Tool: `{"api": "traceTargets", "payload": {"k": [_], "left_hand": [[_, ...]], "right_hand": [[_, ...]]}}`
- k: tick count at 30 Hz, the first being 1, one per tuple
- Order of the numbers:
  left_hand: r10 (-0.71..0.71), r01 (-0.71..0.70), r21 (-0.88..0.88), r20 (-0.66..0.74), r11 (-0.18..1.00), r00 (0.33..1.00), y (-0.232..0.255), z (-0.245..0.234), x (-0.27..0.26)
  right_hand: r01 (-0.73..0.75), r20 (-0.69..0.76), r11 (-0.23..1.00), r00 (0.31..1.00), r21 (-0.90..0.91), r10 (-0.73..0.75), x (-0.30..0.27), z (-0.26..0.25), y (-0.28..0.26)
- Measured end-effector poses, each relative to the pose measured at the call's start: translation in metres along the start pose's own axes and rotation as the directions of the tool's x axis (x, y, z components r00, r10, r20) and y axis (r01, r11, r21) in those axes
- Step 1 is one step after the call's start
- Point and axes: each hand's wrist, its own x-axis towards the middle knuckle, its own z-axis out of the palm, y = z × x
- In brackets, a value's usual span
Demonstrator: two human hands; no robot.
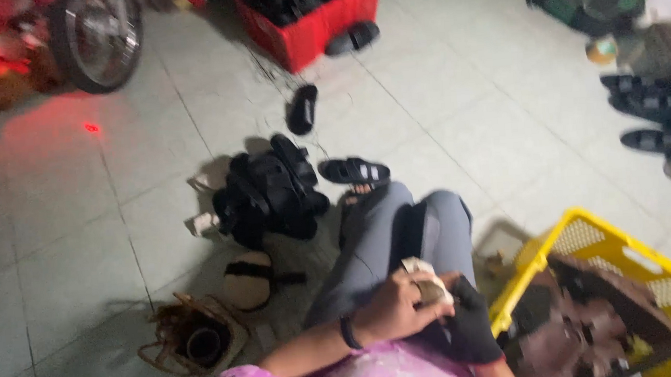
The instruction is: Hand-sewing a shoe using a needle and thread while sitting on the floor.
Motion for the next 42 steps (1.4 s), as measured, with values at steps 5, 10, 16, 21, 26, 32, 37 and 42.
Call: {"api": "traceTargets", "payload": {"k": [5,10,16,21,26,32,37,42], "left_hand": [[-0.175,0.182,0.105,-0.074,0.978,0.982,-0.033,-0.006,-0.006],[-0.276,0.253,0.264,0.054,0.931,0.96,-0.074,-0.002,-0.026],[-0.63,0.393,0.581,0.284,0.713,0.723,-0.069,-0.003,-0.031],[-0.402,0.408,0.041,0.29,0.912,0.869,-0.114,0.006,-0.049],[-0.659,0.507,-0.751,0.129,0.423,0.741,-0.103,-0.037,0.017],[-0.58,0.678,-0.651,0.421,0.342,0.697,-0.121,-0.039,0.002],[-0.563,0.584,0.019,0.29,0.812,0.774,-0.122,-0.025,-0.022],[-0.266,0.029,0.531,0.375,0.847,0.888,-0.132,-0.014,-0.03]], "right_hand": [[0.348,0.015,0.93,0.937,-0.122,-0.349,0.03,-0.022,-0.038],[0.266,-0.411,0.669,0.909,0.694,0.066,0.04,-0.052,-0.051],[0.125,-0.184,0.957,0.967,-0.263,-0.176,0.028,-0.027,-0.025],[-0.126,0.19,0.838,0.946,-0.531,0.262,0.015,-0.04,0.019],[-0.197,0.142,0.915,0.955,-0.351,0.26,0.019,-0.039,0.032],[-0.363,0.055,0.901,0.921,-0.236,0.385,0.032,-0.034,0.013],[-0.45,0.083,0.857,0.872,-0.252,0.483,0.03,-0.031,0.015],[-0.472,0.055,0.846,0.865,-0.249,0.499,0.037,-0.022,-0.002]]}}
